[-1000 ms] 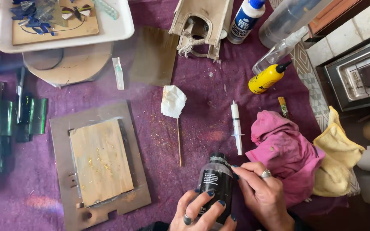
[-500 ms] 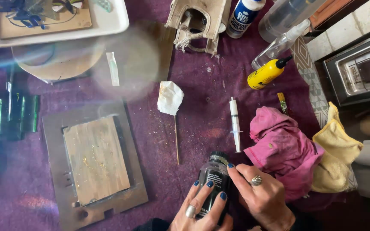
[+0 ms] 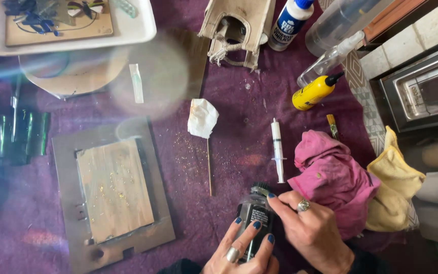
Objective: Applying adhesive and gold leaf flakes to a block as part of a craft project.
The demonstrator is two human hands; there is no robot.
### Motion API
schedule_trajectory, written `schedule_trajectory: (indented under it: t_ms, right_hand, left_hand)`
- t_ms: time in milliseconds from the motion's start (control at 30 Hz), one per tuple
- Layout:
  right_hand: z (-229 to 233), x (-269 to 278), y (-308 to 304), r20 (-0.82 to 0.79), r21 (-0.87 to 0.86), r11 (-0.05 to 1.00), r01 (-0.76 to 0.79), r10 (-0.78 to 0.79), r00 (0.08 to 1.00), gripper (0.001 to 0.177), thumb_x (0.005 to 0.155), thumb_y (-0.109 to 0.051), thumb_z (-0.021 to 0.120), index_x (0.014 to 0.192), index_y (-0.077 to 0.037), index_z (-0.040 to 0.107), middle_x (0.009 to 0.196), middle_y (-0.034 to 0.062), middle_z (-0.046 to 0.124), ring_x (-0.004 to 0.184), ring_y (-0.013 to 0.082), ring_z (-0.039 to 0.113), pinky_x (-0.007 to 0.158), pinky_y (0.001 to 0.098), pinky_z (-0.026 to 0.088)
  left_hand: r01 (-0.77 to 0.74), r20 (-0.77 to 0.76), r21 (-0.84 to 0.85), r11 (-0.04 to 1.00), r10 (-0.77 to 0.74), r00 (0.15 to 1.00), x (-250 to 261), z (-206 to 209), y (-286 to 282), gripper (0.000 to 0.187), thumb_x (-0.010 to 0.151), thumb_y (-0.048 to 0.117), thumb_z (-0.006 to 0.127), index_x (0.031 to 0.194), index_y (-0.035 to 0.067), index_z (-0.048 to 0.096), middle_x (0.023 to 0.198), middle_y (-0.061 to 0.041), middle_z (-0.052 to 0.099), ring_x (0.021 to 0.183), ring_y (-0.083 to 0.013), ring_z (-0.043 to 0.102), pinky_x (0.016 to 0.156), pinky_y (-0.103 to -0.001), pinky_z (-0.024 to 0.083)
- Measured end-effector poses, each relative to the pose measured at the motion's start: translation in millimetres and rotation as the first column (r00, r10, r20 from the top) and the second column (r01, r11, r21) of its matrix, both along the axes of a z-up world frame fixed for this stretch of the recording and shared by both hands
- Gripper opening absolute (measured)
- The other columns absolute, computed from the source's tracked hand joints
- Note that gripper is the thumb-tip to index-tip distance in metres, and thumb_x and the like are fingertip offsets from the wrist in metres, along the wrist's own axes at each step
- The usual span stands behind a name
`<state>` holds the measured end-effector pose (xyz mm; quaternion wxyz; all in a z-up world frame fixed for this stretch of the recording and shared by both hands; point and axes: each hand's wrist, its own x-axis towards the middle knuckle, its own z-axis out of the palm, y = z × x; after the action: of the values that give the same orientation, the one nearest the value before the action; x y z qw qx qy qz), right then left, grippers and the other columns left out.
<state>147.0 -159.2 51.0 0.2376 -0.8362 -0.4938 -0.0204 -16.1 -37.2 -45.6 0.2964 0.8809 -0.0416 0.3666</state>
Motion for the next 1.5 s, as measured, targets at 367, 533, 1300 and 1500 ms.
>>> schedule_trajectory:
  t_ms: [367,533,1300,1500]
  right_hand:
    - [5,-2,-9,0.15,-0.089,0.996,-0.015,0.029,0.988,0.036,0.073,0.007,0.069,0.106,-0.006,0.073,0.093,0.0015,0.068,0.071,0.0187,0.072,0.06,0.0326,0.058]
    - [8,1,-7,0.172,-0.175,0.984,-0.024,0.055,0.984,0.038,0.07,0.006,0.069,0.106,-0.007,0.074,0.094,0.0004,0.066,0.071,0.0184,0.072,0.06,0.0333,0.058]
    - [-8,11,-17,0.339,-0.121,0.954,-0.274,0.299,0.892,0.036,0.073,-0.009,0.07,0.105,0.006,0.071,0.098,0.0124,0.067,0.074,0.0243,0.069,0.06,0.0345,0.057]
    - [-2,9,-15,0.547,-0.216,0.932,-0.292,0.363,0.754,0.028,0.082,-0.004,0.07,0.108,0.004,0.072,0.1,0.011,0.069,0.073,0.0219,0.067,0.057,0.0321,0.055]
  left_hand:
    - [0.061,0.13,0.11,0.992,-0.076,0.989,6,10,13,0.014,0.09,0.018,0.081,0.099,0.019,0.069,0.121,-0.001,0.06,0.125,-0.034,0.066,0.102,-0.057,0.056]
    - [0.048,0.066,0.071,0.996,-0.053,0.996,2,4,7,0.017,0.095,0.022,0.082,0.106,0.015,0.072,0.122,0.001,0.063,0.127,-0.0319,0.067,0.102,-0.054,0.056]
    - [0.069,0.087,0.173,0.983,-0.085,0.993,4,17,19,0.018,0.092,0.013,0.075,0.107,0.02,0.068,0.127,-0.004,0.059,0.13,-0.0357,0.063,0.102,-0.057,0.055]
    - [0.086,0.078,0.202,0.976,-0.104,0.992,0,22,24,0.023,0.091,0.012,0.075,0.111,0.02,0.066,0.129,-0.004,0.059,0.128,-0.0359,0.062,0.102,-0.057,0.055]
